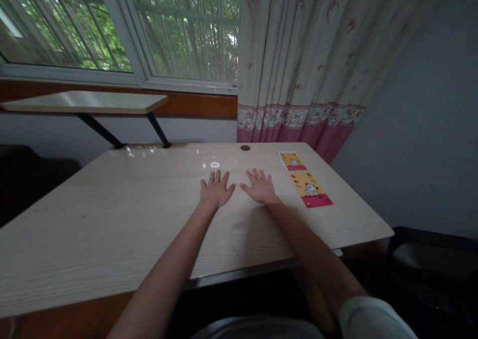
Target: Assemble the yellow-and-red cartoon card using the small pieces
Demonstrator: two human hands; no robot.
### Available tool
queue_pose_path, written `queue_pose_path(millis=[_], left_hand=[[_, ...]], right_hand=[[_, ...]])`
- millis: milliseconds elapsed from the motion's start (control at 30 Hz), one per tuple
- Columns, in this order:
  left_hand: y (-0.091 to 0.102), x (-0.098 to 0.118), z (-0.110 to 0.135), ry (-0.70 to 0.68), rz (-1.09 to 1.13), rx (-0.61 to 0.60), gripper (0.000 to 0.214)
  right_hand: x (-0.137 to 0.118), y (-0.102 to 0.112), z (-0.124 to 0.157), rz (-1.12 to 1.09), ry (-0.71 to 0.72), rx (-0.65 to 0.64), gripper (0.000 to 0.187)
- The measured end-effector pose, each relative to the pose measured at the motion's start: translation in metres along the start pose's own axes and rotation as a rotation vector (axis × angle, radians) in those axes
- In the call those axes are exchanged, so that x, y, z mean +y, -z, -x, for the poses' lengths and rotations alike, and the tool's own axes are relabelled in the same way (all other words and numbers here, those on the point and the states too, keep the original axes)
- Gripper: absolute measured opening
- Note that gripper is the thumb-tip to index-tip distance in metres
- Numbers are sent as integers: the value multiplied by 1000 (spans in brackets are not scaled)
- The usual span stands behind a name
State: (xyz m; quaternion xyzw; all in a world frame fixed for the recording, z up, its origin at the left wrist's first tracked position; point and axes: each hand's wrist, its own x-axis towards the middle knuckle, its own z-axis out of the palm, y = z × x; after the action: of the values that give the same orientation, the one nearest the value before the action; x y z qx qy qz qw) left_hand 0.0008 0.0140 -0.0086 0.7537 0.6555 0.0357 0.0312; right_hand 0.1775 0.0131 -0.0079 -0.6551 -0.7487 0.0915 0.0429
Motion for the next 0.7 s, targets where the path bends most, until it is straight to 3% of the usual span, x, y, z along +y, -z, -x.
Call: queue_pose_path(millis=[700], left_hand=[[-2, -2, -2, -5, -6, 1, 66]], right_hand=[[-1, -1, -2, -11, -6, 6, 74]])
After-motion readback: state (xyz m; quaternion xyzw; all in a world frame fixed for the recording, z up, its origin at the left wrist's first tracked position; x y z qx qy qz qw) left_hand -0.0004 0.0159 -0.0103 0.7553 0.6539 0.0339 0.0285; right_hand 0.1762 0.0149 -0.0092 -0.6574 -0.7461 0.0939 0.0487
